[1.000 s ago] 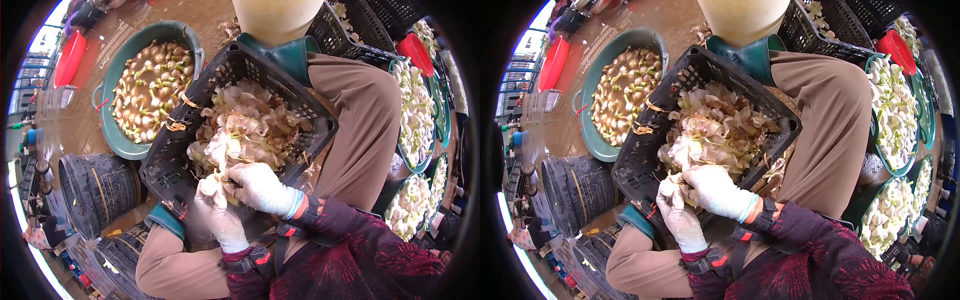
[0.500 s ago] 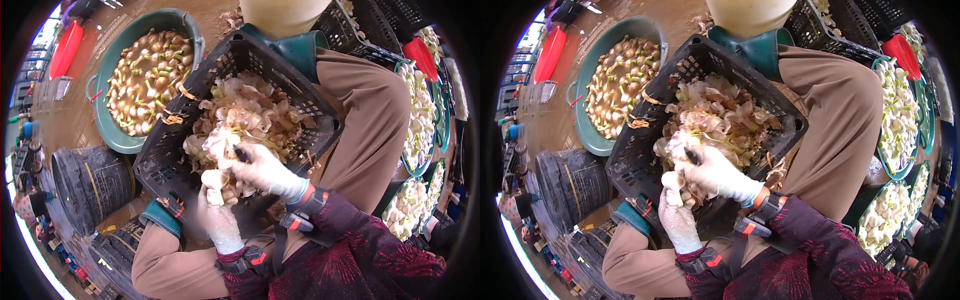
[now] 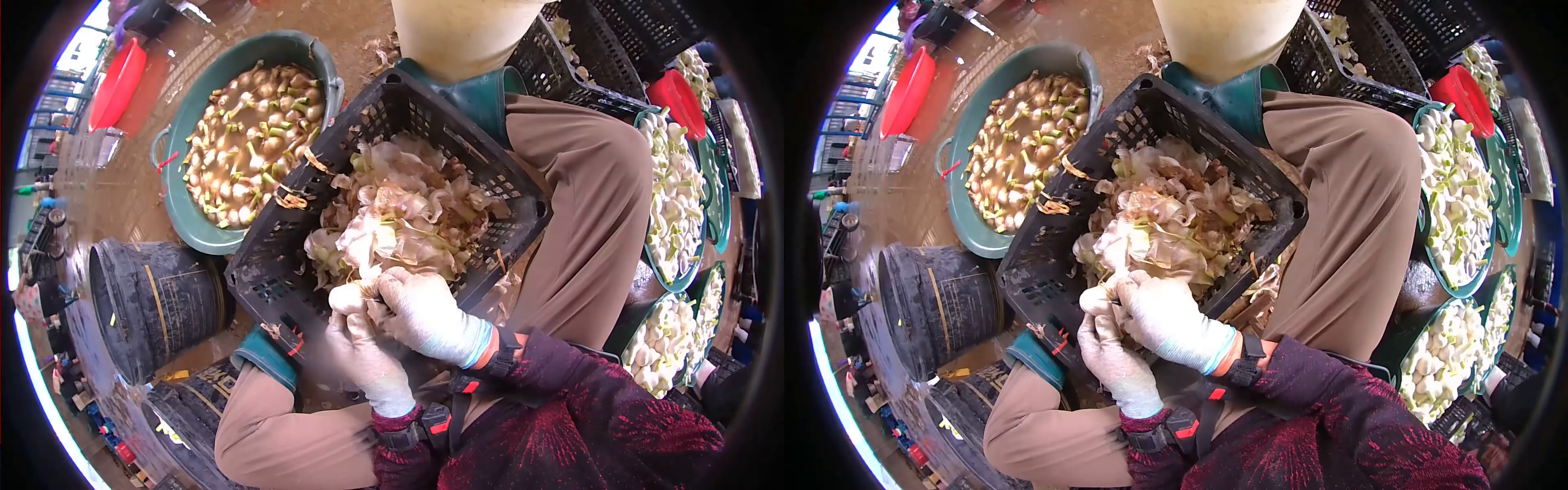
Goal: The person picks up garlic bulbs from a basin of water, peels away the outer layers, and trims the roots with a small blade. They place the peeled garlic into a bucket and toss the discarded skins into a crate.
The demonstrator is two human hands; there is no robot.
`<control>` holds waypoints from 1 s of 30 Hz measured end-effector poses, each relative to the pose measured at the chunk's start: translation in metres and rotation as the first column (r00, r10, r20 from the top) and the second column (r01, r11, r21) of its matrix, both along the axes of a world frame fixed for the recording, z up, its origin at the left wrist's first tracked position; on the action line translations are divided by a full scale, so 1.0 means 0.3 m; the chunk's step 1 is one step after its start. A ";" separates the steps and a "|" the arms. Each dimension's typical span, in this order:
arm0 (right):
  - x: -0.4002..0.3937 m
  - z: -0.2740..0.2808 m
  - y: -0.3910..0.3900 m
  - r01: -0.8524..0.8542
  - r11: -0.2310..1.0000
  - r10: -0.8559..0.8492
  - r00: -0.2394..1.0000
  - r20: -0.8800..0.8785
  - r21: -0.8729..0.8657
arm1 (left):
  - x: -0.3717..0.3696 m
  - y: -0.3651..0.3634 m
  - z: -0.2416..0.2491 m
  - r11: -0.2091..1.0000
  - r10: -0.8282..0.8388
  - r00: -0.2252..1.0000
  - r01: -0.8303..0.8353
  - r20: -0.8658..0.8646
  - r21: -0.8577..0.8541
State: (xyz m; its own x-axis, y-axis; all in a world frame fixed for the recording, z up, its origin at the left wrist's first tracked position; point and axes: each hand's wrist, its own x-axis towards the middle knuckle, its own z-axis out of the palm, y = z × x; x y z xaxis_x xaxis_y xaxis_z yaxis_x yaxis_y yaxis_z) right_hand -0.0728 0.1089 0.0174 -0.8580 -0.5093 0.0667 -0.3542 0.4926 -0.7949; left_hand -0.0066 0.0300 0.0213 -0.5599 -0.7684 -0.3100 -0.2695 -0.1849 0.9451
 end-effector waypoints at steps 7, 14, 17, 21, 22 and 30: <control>-0.091 -0.025 0.003 0.127 0.987 -0.080 0.920 0.383 -0.100 | -0.004 -0.009 0.016 0.958 -0.041 0.998 0.055 -0.054 0.281; -0.182 -0.015 0.079 0.491 0.727 0.224 0.490 0.842 -0.480 | 0.009 -0.045 -0.008 0.887 0.034 0.990 0.031 -0.133 0.460; -0.116 -0.040 0.048 0.043 0.978 0.020 0.955 0.295 -0.204 | -0.003 -0.046 -0.007 0.854 0.128 0.986 -0.056 -0.103 0.516; -0.058 -0.026 0.014 -0.153 0.986 0.158 0.982 0.099 -0.065 | -0.001 -0.030 -0.012 0.938 0.095 0.995 -0.084 -0.017 0.335; -0.056 -0.014 0.012 -0.150 0.986 0.156 0.982 0.102 -0.065 | 0.007 -0.038 -0.014 0.939 0.093 0.996 -0.082 -0.015 0.335; -0.128 -0.056 -0.016 0.218 0.975 -0.210 0.962 0.176 -0.029 | 0.070 -0.108 -0.035 0.806 0.038 0.992 0.039 -0.117 0.591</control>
